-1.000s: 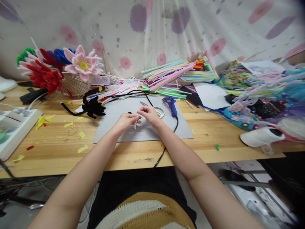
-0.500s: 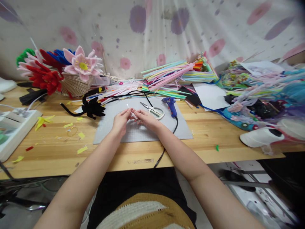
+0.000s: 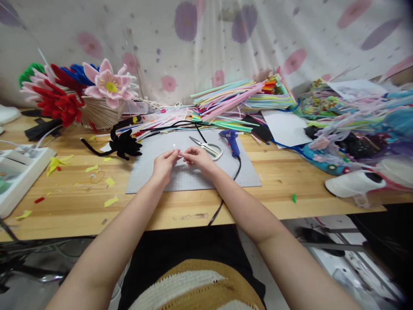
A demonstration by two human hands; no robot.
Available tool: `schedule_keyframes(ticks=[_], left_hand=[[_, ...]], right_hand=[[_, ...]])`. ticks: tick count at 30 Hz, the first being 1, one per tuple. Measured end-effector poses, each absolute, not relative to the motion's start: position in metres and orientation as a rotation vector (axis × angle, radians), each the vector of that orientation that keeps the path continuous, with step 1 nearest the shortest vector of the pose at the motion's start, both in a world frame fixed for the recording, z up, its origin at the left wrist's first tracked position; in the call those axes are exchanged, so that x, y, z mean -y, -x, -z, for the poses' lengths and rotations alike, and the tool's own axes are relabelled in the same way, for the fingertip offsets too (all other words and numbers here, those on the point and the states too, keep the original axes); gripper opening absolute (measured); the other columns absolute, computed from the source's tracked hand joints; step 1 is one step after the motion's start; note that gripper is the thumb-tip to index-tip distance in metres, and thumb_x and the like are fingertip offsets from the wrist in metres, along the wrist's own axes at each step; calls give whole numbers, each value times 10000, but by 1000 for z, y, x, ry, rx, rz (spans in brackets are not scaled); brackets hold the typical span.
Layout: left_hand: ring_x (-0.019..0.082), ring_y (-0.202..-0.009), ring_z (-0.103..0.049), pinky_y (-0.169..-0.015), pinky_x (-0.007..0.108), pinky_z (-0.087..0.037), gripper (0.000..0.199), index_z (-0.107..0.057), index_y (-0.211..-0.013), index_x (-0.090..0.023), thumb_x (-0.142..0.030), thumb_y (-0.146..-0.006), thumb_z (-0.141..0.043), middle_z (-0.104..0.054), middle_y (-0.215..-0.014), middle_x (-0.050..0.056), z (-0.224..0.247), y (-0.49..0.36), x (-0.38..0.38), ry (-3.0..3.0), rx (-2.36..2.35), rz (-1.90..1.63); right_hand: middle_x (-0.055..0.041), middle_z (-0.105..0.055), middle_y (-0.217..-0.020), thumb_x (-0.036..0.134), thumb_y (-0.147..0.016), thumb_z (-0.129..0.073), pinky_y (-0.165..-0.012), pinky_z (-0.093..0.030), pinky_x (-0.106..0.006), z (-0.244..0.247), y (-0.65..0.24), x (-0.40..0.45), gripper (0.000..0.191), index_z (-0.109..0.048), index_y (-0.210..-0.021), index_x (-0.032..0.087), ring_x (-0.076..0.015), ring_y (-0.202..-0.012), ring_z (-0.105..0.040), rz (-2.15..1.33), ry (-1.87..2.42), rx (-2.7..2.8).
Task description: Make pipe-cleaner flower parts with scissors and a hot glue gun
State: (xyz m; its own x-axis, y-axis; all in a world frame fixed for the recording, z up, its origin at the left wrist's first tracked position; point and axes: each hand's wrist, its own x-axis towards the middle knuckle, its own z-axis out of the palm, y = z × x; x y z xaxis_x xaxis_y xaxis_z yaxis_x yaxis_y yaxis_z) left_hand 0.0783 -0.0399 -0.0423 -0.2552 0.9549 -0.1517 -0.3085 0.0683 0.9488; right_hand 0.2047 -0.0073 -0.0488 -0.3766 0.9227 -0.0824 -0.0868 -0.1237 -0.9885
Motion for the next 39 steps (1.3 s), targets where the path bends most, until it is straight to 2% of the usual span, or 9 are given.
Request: schedule_keyframes(ticks=[7,13,17,22,28,39], left_hand=[[171,-746,-623,-723,262,-451,205,-715,-699,-158,-322,-580,-745,-687,-686,38,45,-73,41,-1048,-1402,-1400],[184,-676,-636,-725,293,-446,216,-710,-658,-117,-273,-525,-778,-675,-629,80,38,-70,43,-951,-1314,-1181],[202,-675,-646,-714,310,-438,239,-706,-654,-109,-265,-494,-791,-680,-652,109,31,-67,43,-911,-1319,-1074],[200,-678,-645,-698,307,-440,168,-704,-630,-118,-243,-532,-759,-688,-674,112,24,-66,43,-926,-1326,-967],[201,-627,-630,-685,326,-440,121,-696,-590,-107,-203,-539,-749,-671,-618,121,19,-69,42,-981,-1390,-954],[209,-695,-650,-729,325,-466,345,-696,-650,-118,-364,-432,-799,-698,-695,119,19,-58,40,-989,-1312,-811]], right_hand=[[36,-564,-541,409,-598,-700,-462,-411,-197,47,-205,5,302,-528,-640,165,-62,-458,-488,-1373,983,1529],[16,-588,-561,414,-637,-676,-472,-412,-204,48,-209,3,283,-556,-668,159,-72,-472,-501,-1236,993,1660],[6,-603,-579,372,-673,-647,-488,-409,-201,51,-210,0,231,-564,-683,156,-75,-492,-522,-1233,973,1702],[19,-584,-553,317,-674,-640,-491,-400,-198,51,-209,1,180,-557,-670,157,-69,-476,-512,-1256,956,1684],[32,-565,-549,301,-663,-634,-469,-397,-195,48,-210,2,164,-553,-661,159,-63,-464,-494,-1266,988,1650],[31,-568,-552,341,-647,-646,-461,-401,-191,47,-214,0,219,-536,-668,153,-61,-464,-484,-1359,943,1617]])
